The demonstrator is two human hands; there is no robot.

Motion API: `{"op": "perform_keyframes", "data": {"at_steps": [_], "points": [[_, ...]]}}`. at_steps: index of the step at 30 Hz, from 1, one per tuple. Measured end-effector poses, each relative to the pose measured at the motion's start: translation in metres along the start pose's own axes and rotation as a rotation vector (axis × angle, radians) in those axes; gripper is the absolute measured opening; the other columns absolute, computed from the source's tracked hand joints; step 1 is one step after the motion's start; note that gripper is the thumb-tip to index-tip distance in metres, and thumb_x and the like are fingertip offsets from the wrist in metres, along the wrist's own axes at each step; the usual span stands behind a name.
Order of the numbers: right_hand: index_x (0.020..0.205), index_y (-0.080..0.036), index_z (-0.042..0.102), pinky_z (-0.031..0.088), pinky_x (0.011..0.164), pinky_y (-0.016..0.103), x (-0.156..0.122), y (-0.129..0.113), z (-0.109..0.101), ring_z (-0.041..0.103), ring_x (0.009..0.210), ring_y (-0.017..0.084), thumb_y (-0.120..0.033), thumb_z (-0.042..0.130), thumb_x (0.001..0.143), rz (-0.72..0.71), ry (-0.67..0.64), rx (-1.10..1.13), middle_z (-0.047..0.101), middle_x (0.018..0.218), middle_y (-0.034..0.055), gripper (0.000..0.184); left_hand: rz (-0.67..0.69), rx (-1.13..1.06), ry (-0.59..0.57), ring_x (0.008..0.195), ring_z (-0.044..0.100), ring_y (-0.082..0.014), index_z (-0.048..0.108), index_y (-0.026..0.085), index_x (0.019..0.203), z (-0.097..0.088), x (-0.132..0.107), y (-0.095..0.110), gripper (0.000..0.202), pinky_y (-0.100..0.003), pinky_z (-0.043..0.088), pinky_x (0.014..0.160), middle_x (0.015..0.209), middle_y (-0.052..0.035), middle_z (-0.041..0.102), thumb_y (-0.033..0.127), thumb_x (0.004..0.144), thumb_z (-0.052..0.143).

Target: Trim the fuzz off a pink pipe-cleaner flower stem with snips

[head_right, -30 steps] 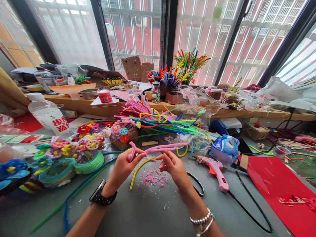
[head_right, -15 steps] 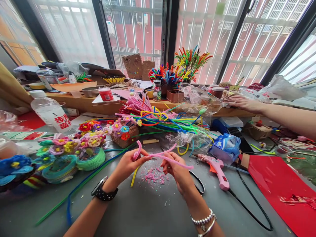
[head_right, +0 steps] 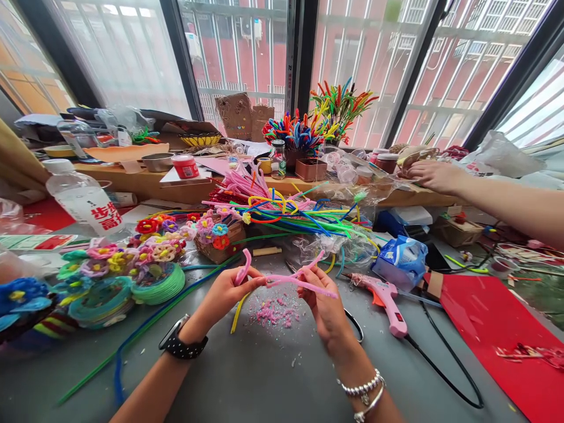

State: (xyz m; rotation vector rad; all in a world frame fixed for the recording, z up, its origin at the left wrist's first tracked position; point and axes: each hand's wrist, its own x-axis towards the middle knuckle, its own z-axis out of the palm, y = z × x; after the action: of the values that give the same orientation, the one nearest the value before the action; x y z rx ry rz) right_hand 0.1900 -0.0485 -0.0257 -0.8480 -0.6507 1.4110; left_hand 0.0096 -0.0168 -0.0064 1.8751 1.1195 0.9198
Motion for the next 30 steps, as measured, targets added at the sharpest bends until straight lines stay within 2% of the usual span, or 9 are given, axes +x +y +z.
{"op": "perform_keyframes", "data": {"at_steps": [3,6,10,13,16,18,22,27,30], "points": [[0.069,-0.017,0.061,0.042,0.050,0.015,0.002,0.000,-0.004,0.050,0.051,0.006,-0.028,0.068,0.064,-0.039,0.053,0.045,0.059,0.061,-0.0041,0.014,-0.068,0.101,0.151,0.059,0.053,-0.0139,0.062,0.015,0.068,-0.002,0.001,-0.005,0.029,-0.021,0.037,0.053,0.063,-0.0013,0.060,0.041,0.073,0.050],[0.069,-0.017,0.061,0.045,0.051,0.015,0.003,0.000,-0.006,0.053,0.052,0.006,-0.028,0.068,0.065,-0.053,0.064,0.081,0.060,0.061,-0.0041,0.013,-0.136,0.302,0.300,0.062,0.055,-0.0163,0.063,0.016,0.074,-0.003,0.002,-0.012,0.027,-0.024,0.038,0.055,0.068,-0.0025,0.062,0.039,0.074,0.049],[0.071,-0.017,0.061,0.047,0.052,0.016,0.001,0.000,-0.001,0.055,0.053,0.007,-0.026,0.068,0.065,-0.045,0.041,0.095,0.063,0.062,-0.0036,0.012,-0.085,0.380,0.380,0.076,0.056,-0.0188,0.062,0.018,0.090,-0.003,0.000,-0.013,0.025,-0.027,0.040,0.066,0.086,-0.0053,0.064,0.034,0.075,0.050],[0.073,-0.017,0.061,0.048,0.054,0.017,-0.002,0.002,0.003,0.057,0.056,0.008,-0.026,0.067,0.066,-0.030,0.017,0.085,0.064,0.065,-0.0025,0.013,0.003,0.234,0.309,0.077,0.057,-0.0169,0.062,0.018,0.090,0.000,-0.002,-0.008,0.026,-0.025,0.040,0.069,0.087,-0.0046,0.065,0.035,0.077,0.047],[0.075,-0.017,0.061,0.049,0.056,0.018,-0.004,0.002,0.004,0.059,0.060,0.009,-0.026,0.067,0.066,-0.025,-0.005,0.071,0.065,0.066,-0.0021,0.014,0.051,0.073,0.087,0.075,0.058,-0.0159,0.063,0.017,0.088,0.004,-0.002,-0.003,0.026,-0.023,0.041,0.066,0.086,-0.0038,0.066,0.036,0.077,0.049],[0.075,-0.017,0.061,0.049,0.058,0.018,-0.004,0.002,0.004,0.060,0.061,0.009,-0.026,0.067,0.067,-0.030,-0.009,0.060,0.065,0.066,-0.0020,0.013,0.058,-0.006,-0.015,0.071,0.057,-0.0150,0.063,0.016,0.081,0.006,-0.001,-0.001,0.024,-0.022,0.042,0.064,0.080,-0.0031,0.066,0.034,0.077,0.049],[0.075,-0.018,0.062,0.050,0.059,0.019,-0.004,0.002,0.003,0.059,0.063,0.009,-0.024,0.066,0.067,-0.030,-0.009,0.062,0.065,0.068,-0.0022,0.011,0.027,-0.109,-0.039,0.066,0.056,-0.0134,0.061,0.013,0.066,0.006,0.000,0.000,0.021,-0.021,0.042,0.063,0.067,-0.0025,0.063,0.030,0.075,0.052],[0.074,-0.018,0.062,0.049,0.069,0.023,-0.004,0.001,0.003,0.059,0.072,0.010,-0.026,0.065,0.069,-0.045,-0.016,0.102,0.067,0.077,-0.0002,0.010,-0.035,-0.182,-0.051,0.065,0.054,-0.0129,0.061,0.013,0.069,0.005,0.000,0.002,0.016,-0.022,0.042,0.062,0.067,-0.0018,0.061,0.028,0.070,0.058],[0.071,-0.018,0.060,0.048,0.070,0.024,-0.004,0.001,0.004,0.059,0.071,0.011,-0.029,0.063,0.071,-0.047,-0.050,0.077,0.066,0.072,-0.0004,0.012,-0.046,-0.207,-0.059,0.066,0.053,-0.0128,0.060,0.013,0.070,0.005,0.000,0.002,0.016,-0.023,0.041,0.063,0.068,-0.0017,0.059,0.029,0.069,0.059]]}}
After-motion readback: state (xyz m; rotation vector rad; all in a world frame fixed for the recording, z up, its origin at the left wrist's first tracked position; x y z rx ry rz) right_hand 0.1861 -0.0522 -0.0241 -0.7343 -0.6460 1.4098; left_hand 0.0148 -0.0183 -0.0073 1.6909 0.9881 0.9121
